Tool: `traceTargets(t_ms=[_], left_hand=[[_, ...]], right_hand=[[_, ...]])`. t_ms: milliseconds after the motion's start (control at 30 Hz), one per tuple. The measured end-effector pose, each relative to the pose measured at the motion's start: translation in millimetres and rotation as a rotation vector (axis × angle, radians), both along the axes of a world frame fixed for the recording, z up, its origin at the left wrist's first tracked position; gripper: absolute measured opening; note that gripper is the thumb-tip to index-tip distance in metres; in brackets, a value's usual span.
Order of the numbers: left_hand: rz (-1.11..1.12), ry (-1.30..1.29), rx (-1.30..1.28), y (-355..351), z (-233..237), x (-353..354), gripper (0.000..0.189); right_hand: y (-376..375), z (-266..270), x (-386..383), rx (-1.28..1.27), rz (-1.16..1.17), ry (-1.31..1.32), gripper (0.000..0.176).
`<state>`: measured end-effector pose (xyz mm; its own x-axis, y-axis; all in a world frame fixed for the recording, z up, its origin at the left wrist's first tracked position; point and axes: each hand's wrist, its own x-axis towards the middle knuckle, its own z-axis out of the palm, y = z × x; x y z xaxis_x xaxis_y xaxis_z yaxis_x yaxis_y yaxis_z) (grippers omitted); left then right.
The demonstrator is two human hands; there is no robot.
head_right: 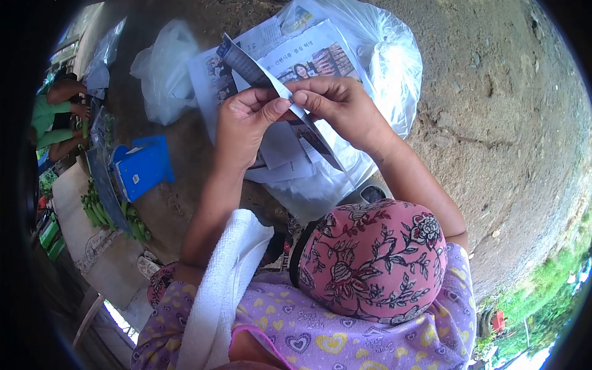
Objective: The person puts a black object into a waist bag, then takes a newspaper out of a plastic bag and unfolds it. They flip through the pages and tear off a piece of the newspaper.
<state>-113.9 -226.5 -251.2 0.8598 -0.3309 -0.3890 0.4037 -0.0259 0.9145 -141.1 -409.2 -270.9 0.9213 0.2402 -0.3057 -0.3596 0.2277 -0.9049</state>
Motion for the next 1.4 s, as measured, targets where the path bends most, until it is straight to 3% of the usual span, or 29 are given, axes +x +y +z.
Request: traceTargets(t_ms=[333,433,1233,1400], left_hand=[[0.039,0.029,-0.016,1.1,-2.6,-1.1,0.026],[0.048,0.018,0.015,0.6,-1.8,-0.8,0.027],[0.06,-0.033,0.067,1.2,-1.6,-1.8,0.025],[0.087,-0.136,0.11,-2.3,-7.7,-2.9,0.025]], right_hand=[[1.6,-4.3,-3.6,0.062,0.036,-0.088,0.037],[-6.4,0.5,1.0,-0.036,0.126,-0.044,0.037],[-5.1,-2.4,3.0,0.02,0.1,-0.015,0.032],[-3.2,-5.1,0.3,0.014,0.037,-0.045,0.019]])
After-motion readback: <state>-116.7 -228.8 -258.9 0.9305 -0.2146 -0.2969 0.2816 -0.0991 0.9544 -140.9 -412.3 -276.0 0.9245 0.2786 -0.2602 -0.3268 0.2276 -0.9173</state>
